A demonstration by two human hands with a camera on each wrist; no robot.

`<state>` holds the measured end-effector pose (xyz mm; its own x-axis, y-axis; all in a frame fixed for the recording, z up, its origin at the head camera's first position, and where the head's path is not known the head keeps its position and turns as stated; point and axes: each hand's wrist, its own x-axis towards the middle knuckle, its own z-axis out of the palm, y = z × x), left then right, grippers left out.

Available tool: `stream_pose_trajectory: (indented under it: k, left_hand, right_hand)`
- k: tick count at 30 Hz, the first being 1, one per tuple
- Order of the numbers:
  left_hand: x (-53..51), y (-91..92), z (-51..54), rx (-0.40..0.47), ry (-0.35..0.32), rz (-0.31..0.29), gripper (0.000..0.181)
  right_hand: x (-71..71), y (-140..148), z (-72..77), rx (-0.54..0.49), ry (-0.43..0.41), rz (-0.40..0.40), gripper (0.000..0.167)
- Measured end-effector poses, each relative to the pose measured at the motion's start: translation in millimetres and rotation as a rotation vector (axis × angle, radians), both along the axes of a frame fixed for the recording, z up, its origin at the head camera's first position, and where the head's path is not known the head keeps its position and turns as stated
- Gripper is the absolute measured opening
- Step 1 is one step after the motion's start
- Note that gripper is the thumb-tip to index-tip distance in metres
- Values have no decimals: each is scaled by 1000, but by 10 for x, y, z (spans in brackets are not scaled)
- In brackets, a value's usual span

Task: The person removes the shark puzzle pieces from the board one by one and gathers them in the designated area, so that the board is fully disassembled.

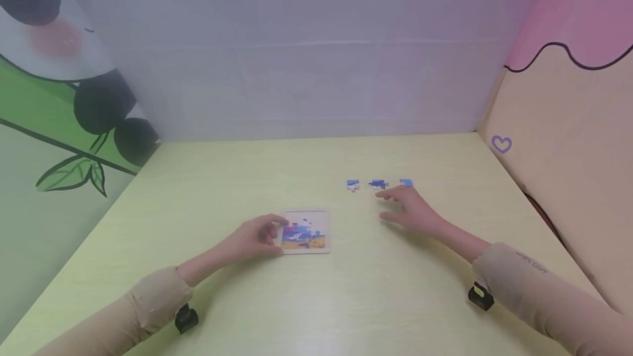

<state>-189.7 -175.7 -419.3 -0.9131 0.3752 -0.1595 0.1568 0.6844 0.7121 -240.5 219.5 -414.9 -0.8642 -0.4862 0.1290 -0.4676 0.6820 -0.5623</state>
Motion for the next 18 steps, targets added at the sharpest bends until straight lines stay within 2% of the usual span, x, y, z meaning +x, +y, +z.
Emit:
stream_pose_trajectory:
  k: [7, 14, 18]
  left_hand:
    - [-3, -11, 0, 3, -2, -5, 63]
    - [-9, -12, -10, -5, -1, -5, 63]
    - [-13, -6, -9, -17, 4, -7, 63]
  right_hand:
    - [107, -520, 5, -67, -48, -9, 48]
    - [211, -1010, 10, -46, -44, 30, 50]
    - [256, -1234, 1, -27, -82, 63, 53]
